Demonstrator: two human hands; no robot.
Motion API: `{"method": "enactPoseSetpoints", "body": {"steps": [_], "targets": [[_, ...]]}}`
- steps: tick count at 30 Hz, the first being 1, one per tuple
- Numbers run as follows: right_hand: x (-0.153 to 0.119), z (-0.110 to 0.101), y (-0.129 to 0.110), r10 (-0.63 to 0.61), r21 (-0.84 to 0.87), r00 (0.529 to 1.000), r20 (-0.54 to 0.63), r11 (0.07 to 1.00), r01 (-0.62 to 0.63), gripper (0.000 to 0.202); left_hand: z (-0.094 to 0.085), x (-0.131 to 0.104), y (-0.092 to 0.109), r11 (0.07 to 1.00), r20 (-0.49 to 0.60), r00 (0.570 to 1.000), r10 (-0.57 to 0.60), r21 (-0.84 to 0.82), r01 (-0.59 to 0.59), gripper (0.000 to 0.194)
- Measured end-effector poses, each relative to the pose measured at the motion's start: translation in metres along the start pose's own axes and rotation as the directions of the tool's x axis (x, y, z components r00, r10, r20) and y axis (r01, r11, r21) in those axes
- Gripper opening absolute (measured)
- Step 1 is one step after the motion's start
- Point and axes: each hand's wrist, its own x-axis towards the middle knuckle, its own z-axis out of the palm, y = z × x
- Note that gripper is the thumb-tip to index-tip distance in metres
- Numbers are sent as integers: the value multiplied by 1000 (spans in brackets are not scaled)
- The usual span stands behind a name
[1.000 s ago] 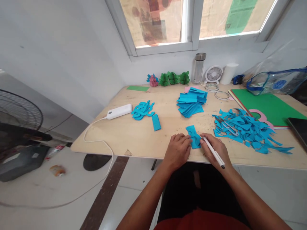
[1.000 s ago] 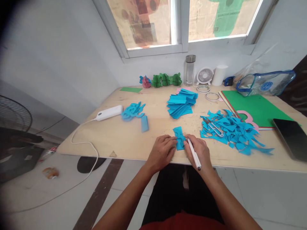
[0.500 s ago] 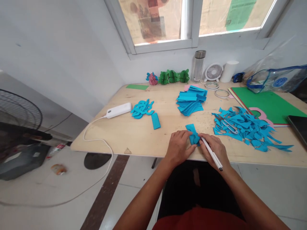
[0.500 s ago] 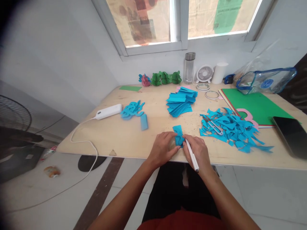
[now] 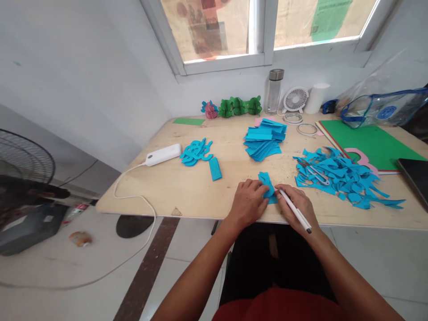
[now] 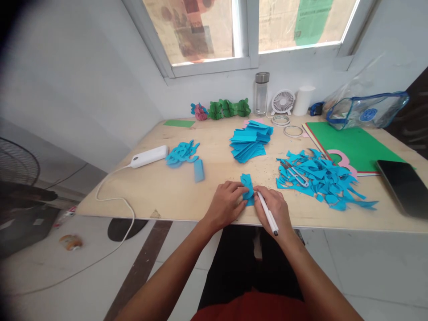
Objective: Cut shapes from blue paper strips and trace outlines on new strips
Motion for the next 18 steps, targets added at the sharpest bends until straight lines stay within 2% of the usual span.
{"method": "enactPoseSetpoints", "body": {"steps": [18], "targets": [[0, -1, -5, 22, -13, 1000, -6, 1000, -22, 23, 4, -8, 5, 999, -63, 998, -20, -32, 18, 13]]}}
